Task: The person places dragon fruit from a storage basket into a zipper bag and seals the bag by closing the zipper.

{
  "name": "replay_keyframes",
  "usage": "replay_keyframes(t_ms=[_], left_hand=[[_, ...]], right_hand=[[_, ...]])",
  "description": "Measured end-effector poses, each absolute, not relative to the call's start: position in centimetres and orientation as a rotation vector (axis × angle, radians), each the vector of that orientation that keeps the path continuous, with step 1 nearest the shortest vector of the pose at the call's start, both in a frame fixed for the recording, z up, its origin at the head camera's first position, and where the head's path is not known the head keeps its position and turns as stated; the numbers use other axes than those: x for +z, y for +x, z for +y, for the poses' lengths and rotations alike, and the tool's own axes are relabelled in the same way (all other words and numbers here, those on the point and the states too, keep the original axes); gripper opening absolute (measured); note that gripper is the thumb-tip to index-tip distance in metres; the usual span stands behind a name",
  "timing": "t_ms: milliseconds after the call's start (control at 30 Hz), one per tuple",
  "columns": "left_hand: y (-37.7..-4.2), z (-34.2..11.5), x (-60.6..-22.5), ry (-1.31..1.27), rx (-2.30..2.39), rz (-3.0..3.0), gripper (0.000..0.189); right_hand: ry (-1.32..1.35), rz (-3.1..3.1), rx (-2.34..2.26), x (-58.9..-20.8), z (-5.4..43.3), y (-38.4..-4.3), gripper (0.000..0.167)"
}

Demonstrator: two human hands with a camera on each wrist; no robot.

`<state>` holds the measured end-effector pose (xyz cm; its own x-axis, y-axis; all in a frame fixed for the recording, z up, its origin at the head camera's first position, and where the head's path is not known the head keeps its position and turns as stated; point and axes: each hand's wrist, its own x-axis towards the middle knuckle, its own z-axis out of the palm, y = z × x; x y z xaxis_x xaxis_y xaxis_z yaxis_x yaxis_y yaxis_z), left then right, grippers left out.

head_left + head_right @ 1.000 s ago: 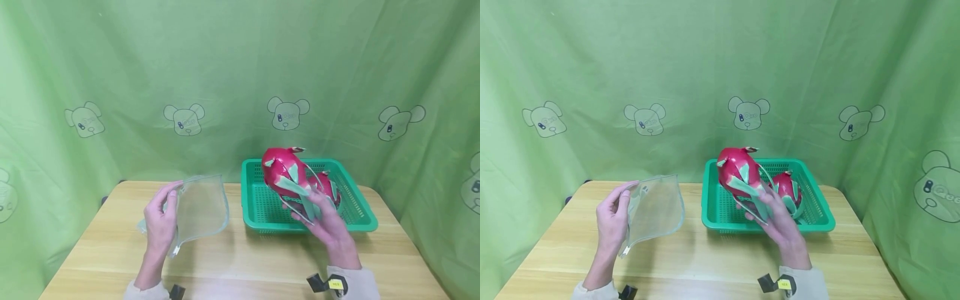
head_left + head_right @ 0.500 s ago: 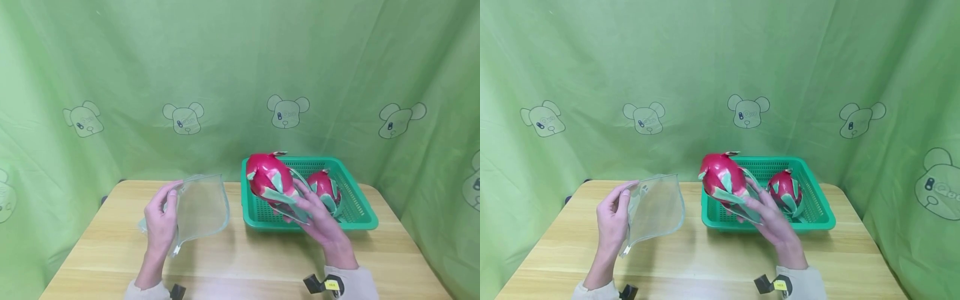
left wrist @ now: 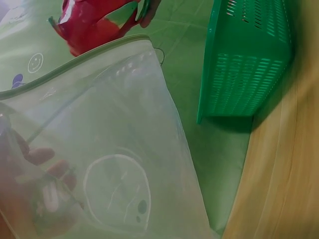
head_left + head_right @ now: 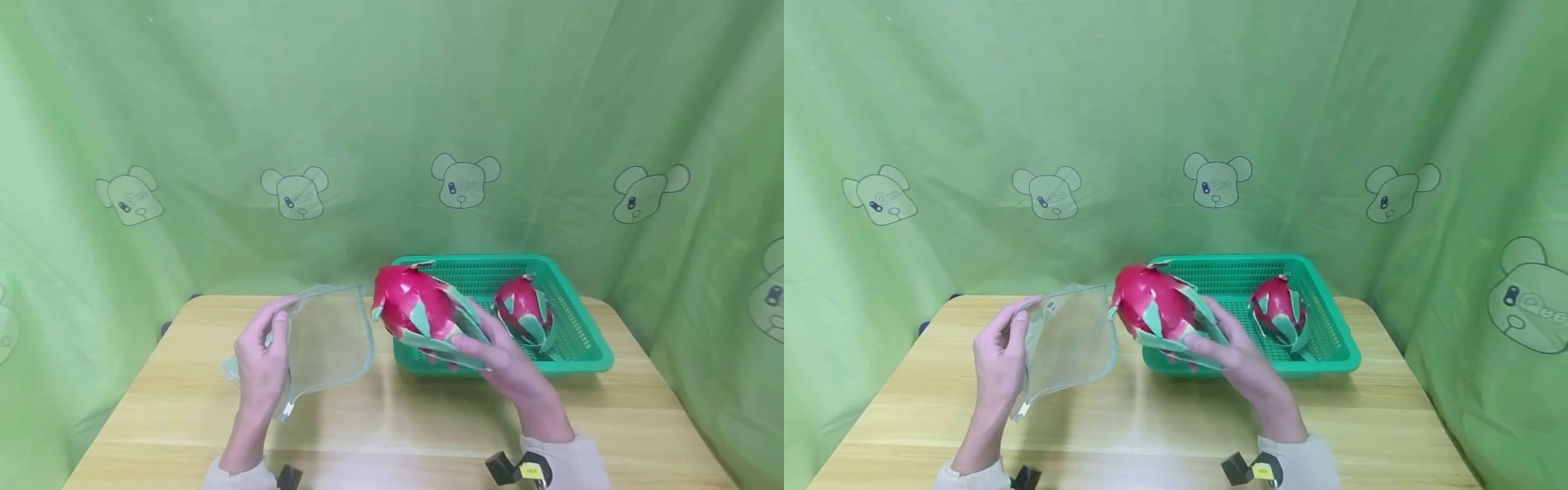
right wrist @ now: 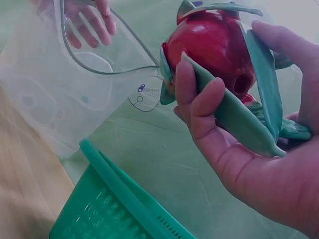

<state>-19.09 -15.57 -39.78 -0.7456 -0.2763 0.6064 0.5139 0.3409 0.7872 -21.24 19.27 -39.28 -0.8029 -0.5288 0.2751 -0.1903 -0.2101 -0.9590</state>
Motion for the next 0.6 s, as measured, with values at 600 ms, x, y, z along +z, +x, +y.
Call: replay_keyframes(t_ms=[600], left_hand=[[-19.3, -14.5, -40.1, -0.242, -1.370, -1.970, 0.027]], right_hand=[[-0.792, 2.031, -1.964, -38.0, 16.5, -19.5, 0.066]])
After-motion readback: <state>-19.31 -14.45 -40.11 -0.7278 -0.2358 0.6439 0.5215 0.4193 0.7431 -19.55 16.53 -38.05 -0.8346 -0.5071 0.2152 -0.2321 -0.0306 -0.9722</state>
